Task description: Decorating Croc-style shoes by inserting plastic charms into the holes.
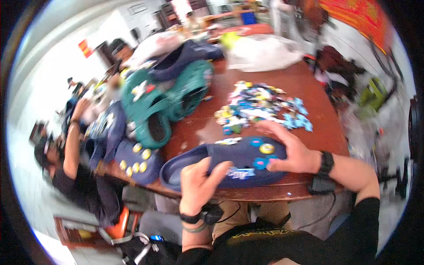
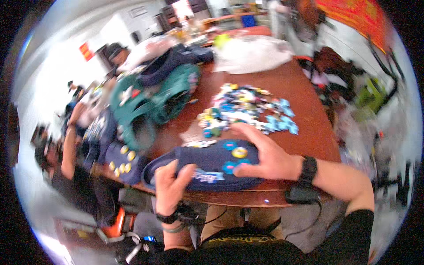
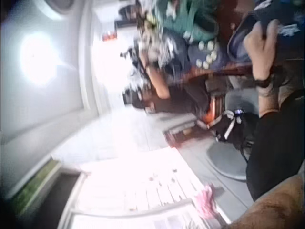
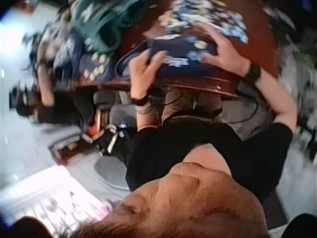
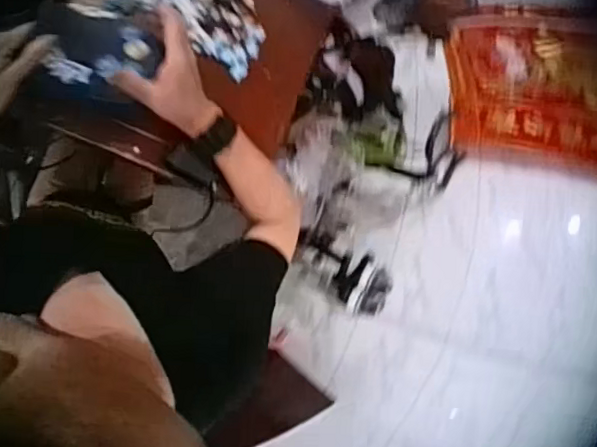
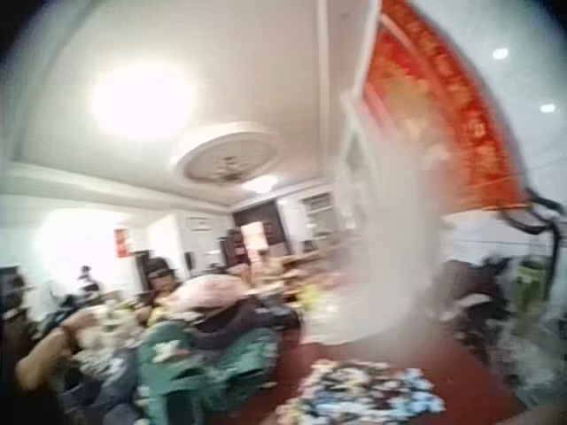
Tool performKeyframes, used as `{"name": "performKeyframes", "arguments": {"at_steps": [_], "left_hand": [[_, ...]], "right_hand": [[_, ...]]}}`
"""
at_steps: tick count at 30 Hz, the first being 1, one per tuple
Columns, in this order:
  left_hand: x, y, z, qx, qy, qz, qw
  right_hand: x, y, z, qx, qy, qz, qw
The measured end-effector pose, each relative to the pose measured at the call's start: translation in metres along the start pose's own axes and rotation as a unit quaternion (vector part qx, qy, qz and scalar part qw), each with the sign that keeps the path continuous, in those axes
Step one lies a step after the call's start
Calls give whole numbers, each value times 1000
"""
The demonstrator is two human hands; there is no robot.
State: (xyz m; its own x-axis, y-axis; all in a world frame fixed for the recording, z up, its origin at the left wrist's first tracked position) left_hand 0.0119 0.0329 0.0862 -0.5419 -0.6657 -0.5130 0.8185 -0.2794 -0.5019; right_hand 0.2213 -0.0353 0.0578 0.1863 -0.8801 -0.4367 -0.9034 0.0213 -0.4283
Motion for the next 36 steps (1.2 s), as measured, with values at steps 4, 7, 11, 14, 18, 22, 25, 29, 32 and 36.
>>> {"name": "performKeyframes", "arguments": {"at_steps": [4, 7, 11, 14, 18, 22, 25, 29, 32, 36], "left_hand": [[5, -1, -14, -41, -1, -7, 999], [7, 7, -23, -5, 0, 5, 1000], [8, 9, -4, -9, 2, 30, 1000], [6, 5, -4, -10, 12, 44, 999], [3, 4, -14, 18, 19, 47, 999], [8, 1, -19, 5, 1, 54, 999], [10, 3, -8, -25, 1, 43, 999], [11, 4, -3, -41, 1, 1, 999], [16, 3, -7, -70, 27, -7, 997], [12, 3, -8, -85, 42, -16, 995]], "right_hand": [[2, -8, 18, -125, 50, 53, 990], [6, -17, 16, -72, 10, 86, 994], [12, -21, 11, 4, -6, 63, 998], [11, -18, 9, 40, -5, 27, 999], [12, -15, -13, 142, -84, 68, 984], [13, -4, -58, 315, -198, 62, 926], [2, 26, -82, 454, -225, 21, 862], [-13, 54, -77, 532, -190, -14, 825], [-16, 65, -76, 537, -238, -50, 808], [-21, 61, -70, 492, -245, -64, 833]]}}
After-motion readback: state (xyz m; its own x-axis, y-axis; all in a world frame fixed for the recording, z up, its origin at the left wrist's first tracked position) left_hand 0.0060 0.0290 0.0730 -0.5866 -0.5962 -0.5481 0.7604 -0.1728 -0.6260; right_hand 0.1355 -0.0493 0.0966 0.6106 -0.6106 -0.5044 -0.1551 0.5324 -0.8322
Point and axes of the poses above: each hand's wrist, its own x-axis away from the middle knuckle, its own y-axis out of the palm, z = x × y, the point moved 6 cm from there along -x, towards the middle knuckle, and after that the axes turned 4 degrees about -z, right-handed, at the moved point
